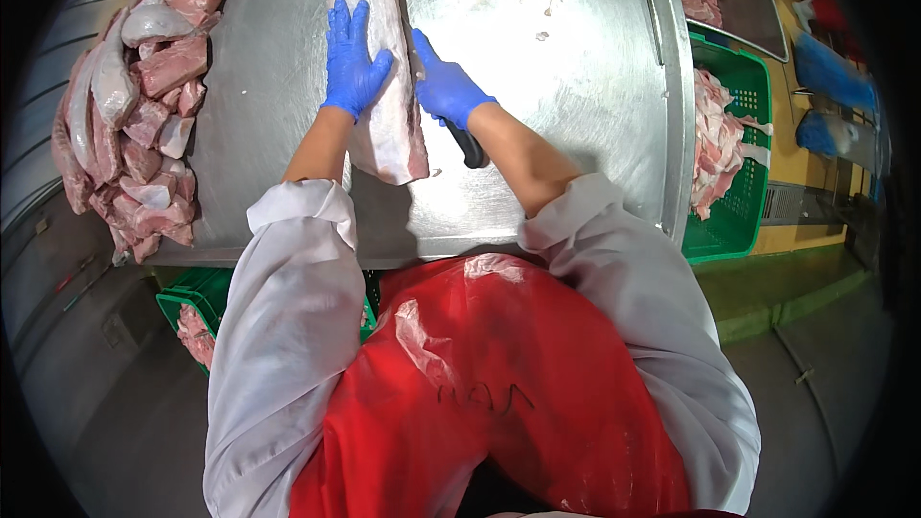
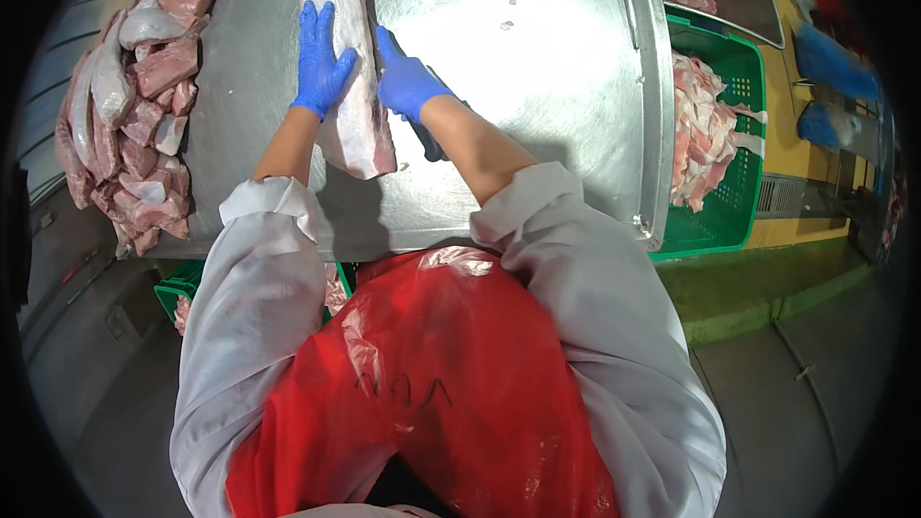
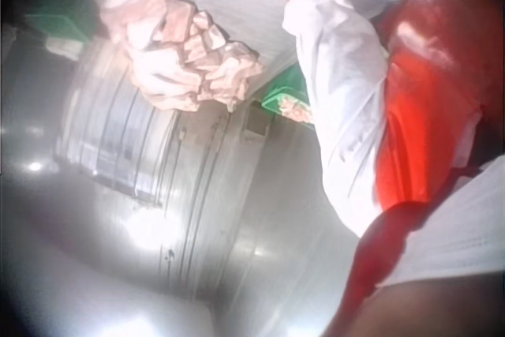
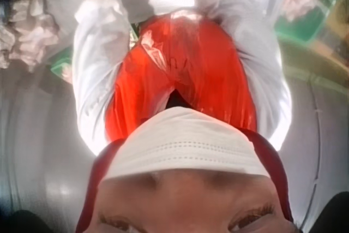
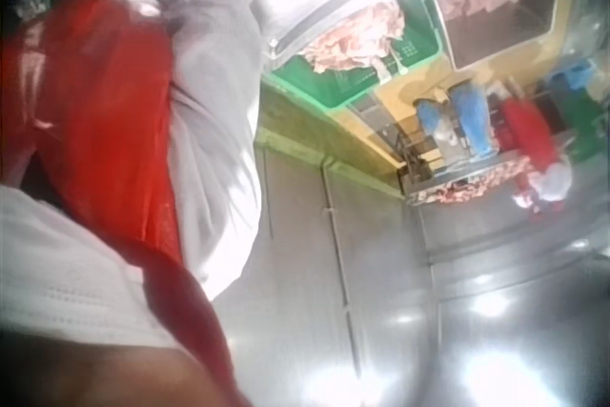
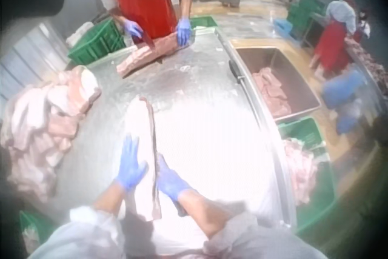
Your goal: The person uses a knife to trim and slice large pieces of raw meat on a stainless steel table. They separate fat and connective tissue, place trimmed pieces into green crates, and continue processing additional cuts throughout the clip.
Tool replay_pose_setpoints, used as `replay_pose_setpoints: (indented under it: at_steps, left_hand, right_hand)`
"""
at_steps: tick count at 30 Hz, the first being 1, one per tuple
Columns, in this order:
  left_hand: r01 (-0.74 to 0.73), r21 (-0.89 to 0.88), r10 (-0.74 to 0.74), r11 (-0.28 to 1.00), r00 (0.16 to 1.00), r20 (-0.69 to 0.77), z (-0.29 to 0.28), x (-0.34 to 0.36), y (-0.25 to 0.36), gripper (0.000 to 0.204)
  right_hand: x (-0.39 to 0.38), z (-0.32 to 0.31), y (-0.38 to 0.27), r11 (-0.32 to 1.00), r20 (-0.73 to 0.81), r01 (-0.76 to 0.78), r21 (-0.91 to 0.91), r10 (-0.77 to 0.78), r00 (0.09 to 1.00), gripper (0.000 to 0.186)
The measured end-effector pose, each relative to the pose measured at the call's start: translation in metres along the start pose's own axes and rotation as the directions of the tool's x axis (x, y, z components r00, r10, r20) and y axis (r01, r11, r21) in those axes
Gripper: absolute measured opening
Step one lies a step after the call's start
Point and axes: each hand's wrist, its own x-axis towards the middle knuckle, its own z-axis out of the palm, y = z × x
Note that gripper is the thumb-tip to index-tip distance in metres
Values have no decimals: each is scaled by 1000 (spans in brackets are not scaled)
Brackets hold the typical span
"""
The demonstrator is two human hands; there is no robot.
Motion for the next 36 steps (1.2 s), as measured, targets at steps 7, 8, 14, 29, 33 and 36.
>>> replay_pose_setpoints:
  at_steps: [7,8,14,29,33,36]
  left_hand:
    - [186,13,-185,982,980,-74,11,0,13,79]
    - [200,27,-198,979,978,-69,13,0,15,80]
    - [141,-38,-139,989,989,58,0,19,-26,82]
    - [495,-505,-432,707,868,246,-58,-12,-97,73]
    - [576,-570,-435,586,817,378,-68,-9,-78,68]
    - [582,-641,-493,501,800,342,-68,-16,-106,66]
  right_hand:
    - [-94,65,29,999,-10,-47,-15,47,999,81]
    - [-110,79,36,995,-23,-45,-93,43,999,79]
    - [-217,149,80,949,-42,182,-257,-199,979,76]
    - [-175,120,30,982,-221,157,109,-131,966,74]
    - [-111,136,20,989,-126,-8,-148,-11,992,76]
    - [-106,130,49,898,-251,-43,-438,-76,965,79]
